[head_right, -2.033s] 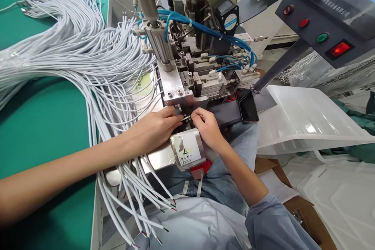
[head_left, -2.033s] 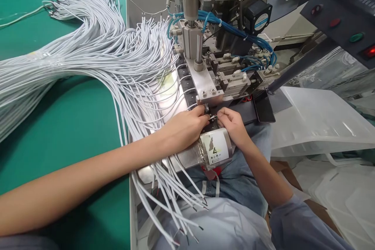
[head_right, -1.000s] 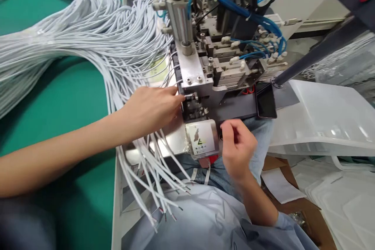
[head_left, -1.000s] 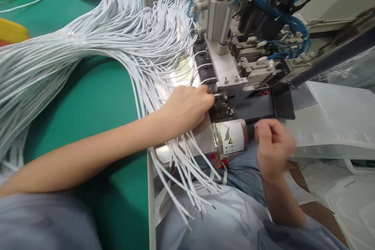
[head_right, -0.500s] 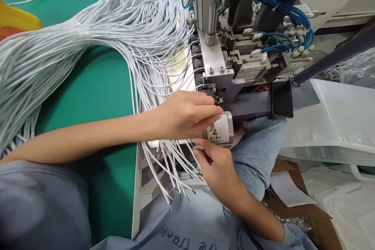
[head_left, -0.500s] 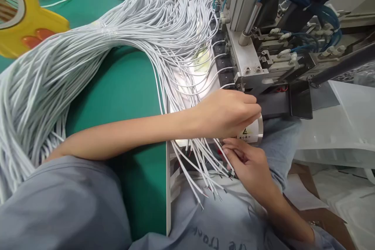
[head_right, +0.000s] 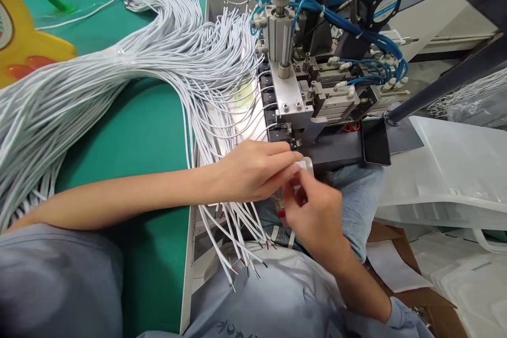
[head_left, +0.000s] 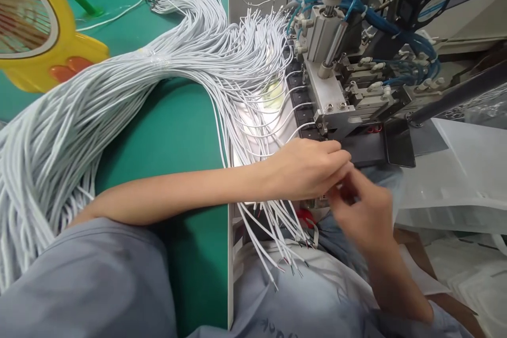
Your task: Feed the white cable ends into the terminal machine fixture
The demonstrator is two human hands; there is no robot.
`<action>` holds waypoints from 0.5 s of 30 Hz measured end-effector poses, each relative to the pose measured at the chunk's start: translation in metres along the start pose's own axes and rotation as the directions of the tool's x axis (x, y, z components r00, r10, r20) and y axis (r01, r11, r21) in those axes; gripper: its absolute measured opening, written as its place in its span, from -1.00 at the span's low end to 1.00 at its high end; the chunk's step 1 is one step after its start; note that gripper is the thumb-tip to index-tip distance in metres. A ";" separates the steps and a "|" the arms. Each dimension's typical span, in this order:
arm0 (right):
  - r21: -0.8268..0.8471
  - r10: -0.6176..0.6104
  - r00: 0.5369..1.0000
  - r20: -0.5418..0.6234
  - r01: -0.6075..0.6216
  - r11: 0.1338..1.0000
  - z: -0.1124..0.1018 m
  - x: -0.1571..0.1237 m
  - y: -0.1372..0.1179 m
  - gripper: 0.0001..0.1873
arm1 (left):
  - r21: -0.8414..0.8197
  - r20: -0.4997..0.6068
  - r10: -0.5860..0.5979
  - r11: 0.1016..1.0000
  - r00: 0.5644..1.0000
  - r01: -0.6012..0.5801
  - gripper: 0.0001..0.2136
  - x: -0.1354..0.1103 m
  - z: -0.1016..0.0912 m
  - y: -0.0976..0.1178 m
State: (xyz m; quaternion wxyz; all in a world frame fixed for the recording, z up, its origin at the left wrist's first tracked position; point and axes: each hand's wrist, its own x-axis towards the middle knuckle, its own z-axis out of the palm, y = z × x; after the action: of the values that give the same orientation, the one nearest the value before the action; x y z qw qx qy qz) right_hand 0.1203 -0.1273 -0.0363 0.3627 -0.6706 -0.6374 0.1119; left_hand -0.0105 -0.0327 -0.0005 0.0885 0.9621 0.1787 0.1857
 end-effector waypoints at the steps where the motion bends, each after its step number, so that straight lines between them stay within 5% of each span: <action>1: 0.029 0.023 1.000 -0.015 -0.023 0.999 -0.005 0.009 0.003 -0.95 | 0.005 0.017 -0.016 1.000 1.000 0.016 -0.66 0.000 0.000 -0.002; 6: 0.280 0.073 0.996 -0.060 -0.054 0.958 -0.010 0.047 0.015 -0.83 | 0.051 0.033 -0.040 0.998 0.999 0.038 -0.80 0.004 0.005 -0.024; 11: 0.591 0.192 0.978 -0.086 -0.105 0.800 0.005 0.059 0.017 -0.79 | -0.086 -0.114 -0.103 0.992 0.988 0.094 -0.77 0.008 0.012 -0.042; 15: 0.630 0.184 0.981 -0.054 -0.110 0.769 0.008 0.057 0.012 -0.90 | -0.213 -0.238 -0.104 0.976 0.966 0.053 -0.77 0.005 0.011 -0.039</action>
State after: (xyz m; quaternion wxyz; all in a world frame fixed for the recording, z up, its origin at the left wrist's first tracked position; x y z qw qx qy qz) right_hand 0.1336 -0.0702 -0.0315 0.5893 -0.5657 -0.4886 0.3066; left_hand -0.0140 0.0040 -0.0183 0.1713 0.9093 0.2064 0.3182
